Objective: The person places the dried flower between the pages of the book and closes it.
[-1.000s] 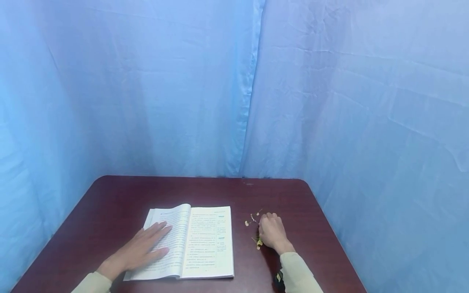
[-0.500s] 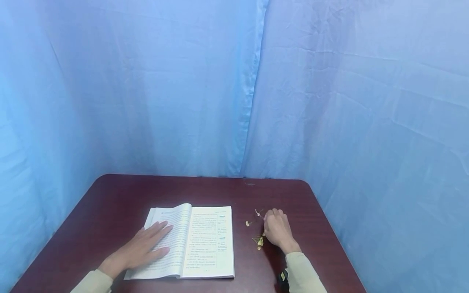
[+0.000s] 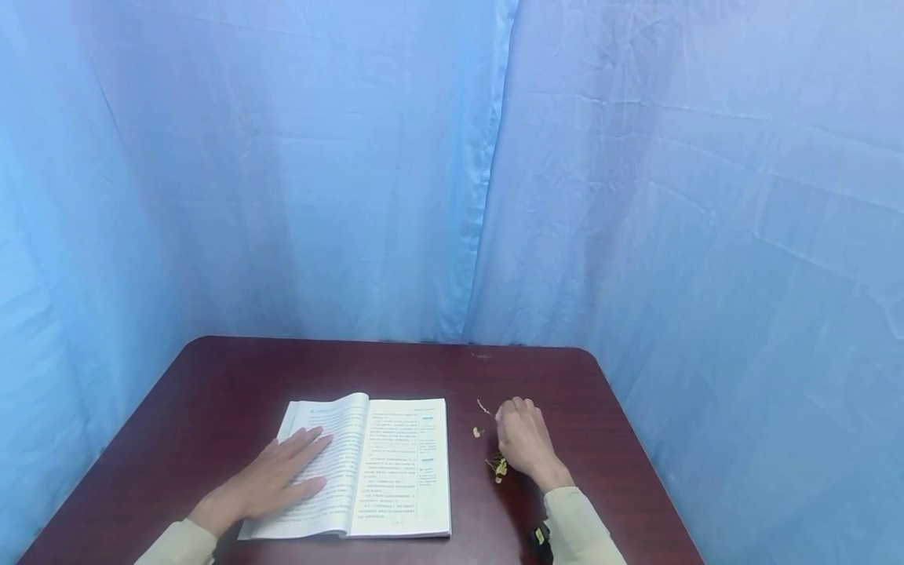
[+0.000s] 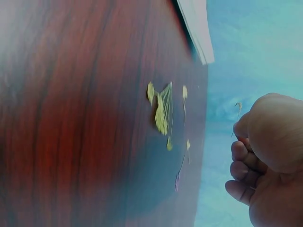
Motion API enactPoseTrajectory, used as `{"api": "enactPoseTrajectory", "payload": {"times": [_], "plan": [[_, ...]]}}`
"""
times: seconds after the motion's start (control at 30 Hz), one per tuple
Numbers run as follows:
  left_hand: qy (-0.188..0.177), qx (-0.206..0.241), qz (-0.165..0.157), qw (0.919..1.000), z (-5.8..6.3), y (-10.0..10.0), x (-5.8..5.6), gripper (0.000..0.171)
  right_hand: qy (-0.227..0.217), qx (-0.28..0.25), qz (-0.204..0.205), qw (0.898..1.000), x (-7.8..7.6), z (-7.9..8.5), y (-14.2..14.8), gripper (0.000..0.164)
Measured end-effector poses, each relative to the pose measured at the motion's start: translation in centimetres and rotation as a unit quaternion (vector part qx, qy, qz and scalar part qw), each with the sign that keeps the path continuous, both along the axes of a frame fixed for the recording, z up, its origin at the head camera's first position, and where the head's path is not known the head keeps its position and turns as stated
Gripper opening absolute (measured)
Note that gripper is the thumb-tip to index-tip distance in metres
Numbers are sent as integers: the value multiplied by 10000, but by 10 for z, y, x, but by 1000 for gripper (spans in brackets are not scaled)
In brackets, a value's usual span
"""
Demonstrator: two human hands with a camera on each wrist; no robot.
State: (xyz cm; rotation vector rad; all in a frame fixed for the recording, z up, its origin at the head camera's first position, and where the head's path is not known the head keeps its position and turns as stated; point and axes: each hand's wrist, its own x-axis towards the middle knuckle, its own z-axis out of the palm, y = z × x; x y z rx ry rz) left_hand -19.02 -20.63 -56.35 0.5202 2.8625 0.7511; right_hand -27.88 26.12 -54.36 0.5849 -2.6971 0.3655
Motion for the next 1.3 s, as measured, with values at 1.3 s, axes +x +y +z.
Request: {"api": "enactPoseTrajectory", "payload": {"times": [1.3], "plan": [[-129,46,-7,9999,0,0,2,78,18,178,1166,9930,35,-8,-118,14]]}}
